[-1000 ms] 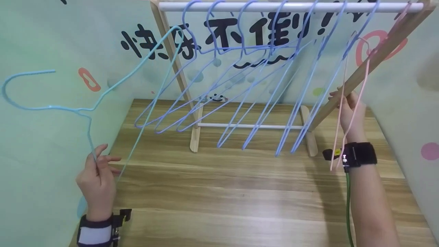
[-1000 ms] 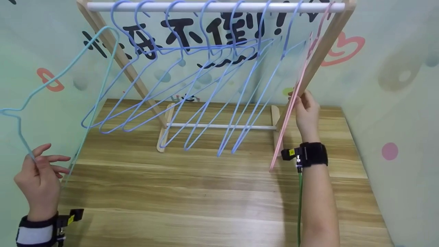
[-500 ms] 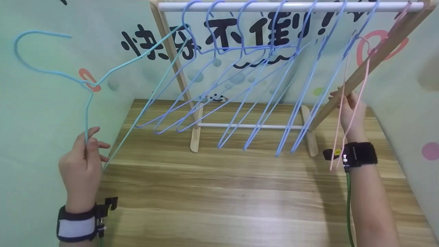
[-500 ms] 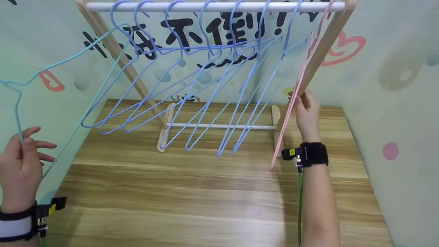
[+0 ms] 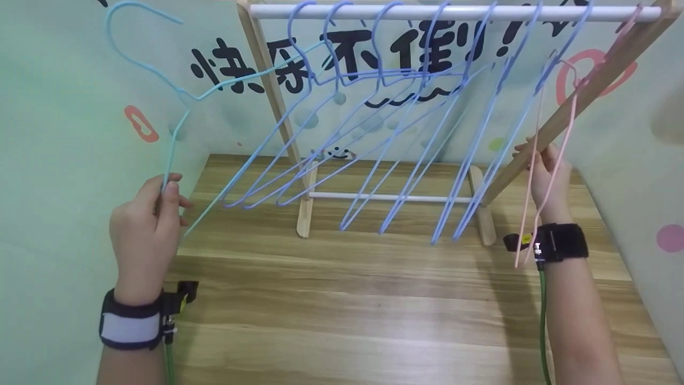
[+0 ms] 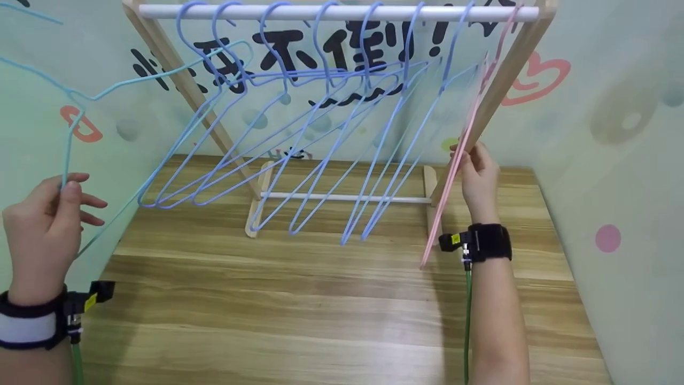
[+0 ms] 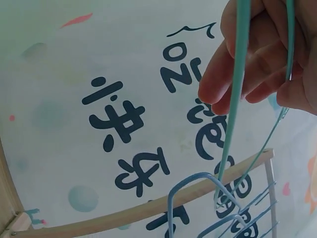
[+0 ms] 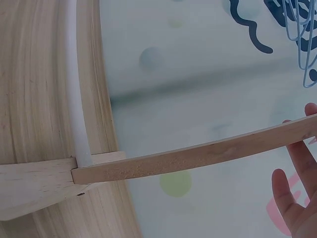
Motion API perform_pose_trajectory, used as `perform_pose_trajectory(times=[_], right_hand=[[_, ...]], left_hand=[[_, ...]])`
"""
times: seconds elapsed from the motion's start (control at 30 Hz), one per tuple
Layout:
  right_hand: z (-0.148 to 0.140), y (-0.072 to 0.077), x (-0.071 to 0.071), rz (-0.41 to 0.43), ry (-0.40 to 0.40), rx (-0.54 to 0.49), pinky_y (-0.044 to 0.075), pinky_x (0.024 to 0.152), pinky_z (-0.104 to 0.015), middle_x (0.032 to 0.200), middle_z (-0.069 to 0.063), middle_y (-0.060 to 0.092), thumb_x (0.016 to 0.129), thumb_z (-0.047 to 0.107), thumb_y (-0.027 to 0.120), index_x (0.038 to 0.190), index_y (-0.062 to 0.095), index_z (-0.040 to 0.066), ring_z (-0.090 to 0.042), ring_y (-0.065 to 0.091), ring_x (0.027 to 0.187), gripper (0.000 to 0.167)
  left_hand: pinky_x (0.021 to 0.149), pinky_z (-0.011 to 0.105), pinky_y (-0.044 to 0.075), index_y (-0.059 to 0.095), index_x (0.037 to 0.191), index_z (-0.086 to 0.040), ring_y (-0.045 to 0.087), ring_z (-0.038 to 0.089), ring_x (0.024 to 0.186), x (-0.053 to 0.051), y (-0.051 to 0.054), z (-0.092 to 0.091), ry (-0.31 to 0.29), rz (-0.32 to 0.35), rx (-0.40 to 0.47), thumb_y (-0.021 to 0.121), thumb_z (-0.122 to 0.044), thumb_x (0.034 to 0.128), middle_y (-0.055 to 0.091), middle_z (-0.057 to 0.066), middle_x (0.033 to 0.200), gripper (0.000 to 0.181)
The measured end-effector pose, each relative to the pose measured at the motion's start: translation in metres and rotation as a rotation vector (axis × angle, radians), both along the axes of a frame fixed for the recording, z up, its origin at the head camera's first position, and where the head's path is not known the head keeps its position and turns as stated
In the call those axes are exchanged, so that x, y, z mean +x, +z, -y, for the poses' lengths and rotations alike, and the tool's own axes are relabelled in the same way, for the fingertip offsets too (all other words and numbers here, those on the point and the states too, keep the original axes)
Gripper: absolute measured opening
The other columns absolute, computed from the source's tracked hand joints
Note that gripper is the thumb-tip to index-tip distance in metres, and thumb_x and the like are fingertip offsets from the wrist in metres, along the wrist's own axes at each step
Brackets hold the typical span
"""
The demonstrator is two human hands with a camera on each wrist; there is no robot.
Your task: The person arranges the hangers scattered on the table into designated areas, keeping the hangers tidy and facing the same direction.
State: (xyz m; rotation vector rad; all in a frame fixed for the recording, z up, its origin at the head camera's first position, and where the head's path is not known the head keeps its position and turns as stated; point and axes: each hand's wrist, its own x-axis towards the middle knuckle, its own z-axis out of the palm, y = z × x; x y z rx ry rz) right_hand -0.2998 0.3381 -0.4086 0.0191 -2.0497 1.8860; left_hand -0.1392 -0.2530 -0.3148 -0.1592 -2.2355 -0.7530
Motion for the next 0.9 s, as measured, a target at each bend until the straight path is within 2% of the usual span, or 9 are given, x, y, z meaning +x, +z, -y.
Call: perform_pose_trajectory(times=[0.13, 0.27, 0.43, 0.47, 0.63, 0.7, 0.8, 0.9], right_hand=[[-0.001, -0.003, 0.000, -0.005, -0.003, 0.018, 0.044, 0.091, -0.028, 0.113, -0.008, 0.065, 0.100, 0.015, 0.051, 0.123, 0.061, 0.010, -0.020, 0.060, 0.106, 0.025], [-0.002, -0.002, 0.000, 0.008, -0.008, 0.028, 0.044, 0.093, -0.030, 0.114, -0.009, 0.064, 0.100, 0.016, 0.052, 0.123, 0.060, 0.011, -0.022, 0.059, 0.108, 0.026], [-0.001, 0.000, 0.000, 0.014, -0.029, 0.066, 0.043, 0.092, -0.030, 0.114, -0.007, 0.065, 0.099, 0.015, 0.052, 0.123, 0.061, 0.011, -0.020, 0.060, 0.107, 0.025], [-0.001, 0.000, 0.000, 0.012, -0.028, 0.063, 0.043, 0.092, -0.029, 0.114, -0.007, 0.065, 0.099, 0.014, 0.052, 0.123, 0.061, 0.011, -0.020, 0.060, 0.107, 0.025], [0.000, 0.000, 0.002, -0.022, 0.000, 0.022, 0.044, 0.092, -0.029, 0.113, -0.010, 0.065, 0.099, 0.012, 0.053, 0.122, 0.062, 0.009, -0.023, 0.059, 0.109, 0.025], [0.000, 0.001, 0.002, -0.024, 0.008, 0.003, 0.043, 0.093, -0.030, 0.113, -0.011, 0.065, 0.099, 0.013, 0.053, 0.122, 0.062, 0.009, -0.025, 0.058, 0.110, 0.025], [0.001, 0.001, 0.002, -0.016, 0.009, -0.011, 0.042, 0.095, -0.032, 0.113, -0.011, 0.064, 0.098, 0.015, 0.055, 0.122, 0.062, 0.009, -0.026, 0.057, 0.111, 0.026], [0.000, 0.000, 0.001, -0.006, 0.004, -0.002, 0.042, 0.094, -0.030, 0.114, -0.010, 0.064, 0.098, 0.016, 0.055, 0.122, 0.062, 0.010, -0.024, 0.057, 0.110, 0.025]], left_hand=[[0.047, 0.011, 0.032, 0.067, 0.104, 0.005, 0.052, 0.007, 0.046, -0.004, 0.011, -0.013, -0.001, -0.016, -0.025, 0.051, -0.012, 0.0987, 0.068, 0.009, 0.069, 0.024], [0.043, 0.018, 0.024, 0.064, 0.118, 0.002, 0.051, 0.019, 0.044, -0.007, 0.022, -0.025, 0.004, -0.030, -0.084, 0.050, -0.013, 0.0996, 0.070, 0.010, 0.073, 0.028], [0.044, 0.022, 0.017, 0.053, 0.138, -0.015, 0.033, 0.019, 0.041, -0.010, 0.034, -0.038, 0.023, 0.004, -0.111, 0.052, -0.015, 0.0994, 0.071, 0.010, 0.082, 0.039], [0.044, 0.023, 0.016, 0.052, 0.139, -0.017, 0.028, 0.018, 0.041, -0.011, 0.036, -0.040, 0.026, 0.007, -0.120, 0.052, -0.014, 0.0992, 0.072, 0.009, 0.083, 0.040], [0.045, 0.024, 0.015, 0.052, 0.139, -0.021, 0.025, 0.017, 0.042, -0.016, 0.043, -0.050, 0.023, 0.001, -0.148, 0.053, -0.010, 0.0979, 0.071, 0.008, 0.081, 0.043], [0.045, 0.025, 0.015, 0.051, 0.139, -0.022, 0.025, 0.017, 0.042, -0.018, 0.044, -0.054, 0.023, 0.003, -0.151, 0.052, -0.008, 0.0974, 0.067, 0.007, 0.072, 0.044], [0.045, 0.026, 0.015, 0.051, 0.139, -0.023, 0.024, 0.018, 0.043, -0.020, 0.045, -0.060, 0.029, 0.007, -0.159, 0.050, -0.007, 0.0967, 0.049, 0.007, 0.055, 0.045], [0.044, 0.027, 0.016, 0.052, 0.139, -0.023, 0.024, 0.018, 0.042, -0.023, 0.045, -0.065, 0.036, 0.006, -0.172, 0.049, -0.006, 0.0960, 0.034, 0.004, 0.051, 0.046]])
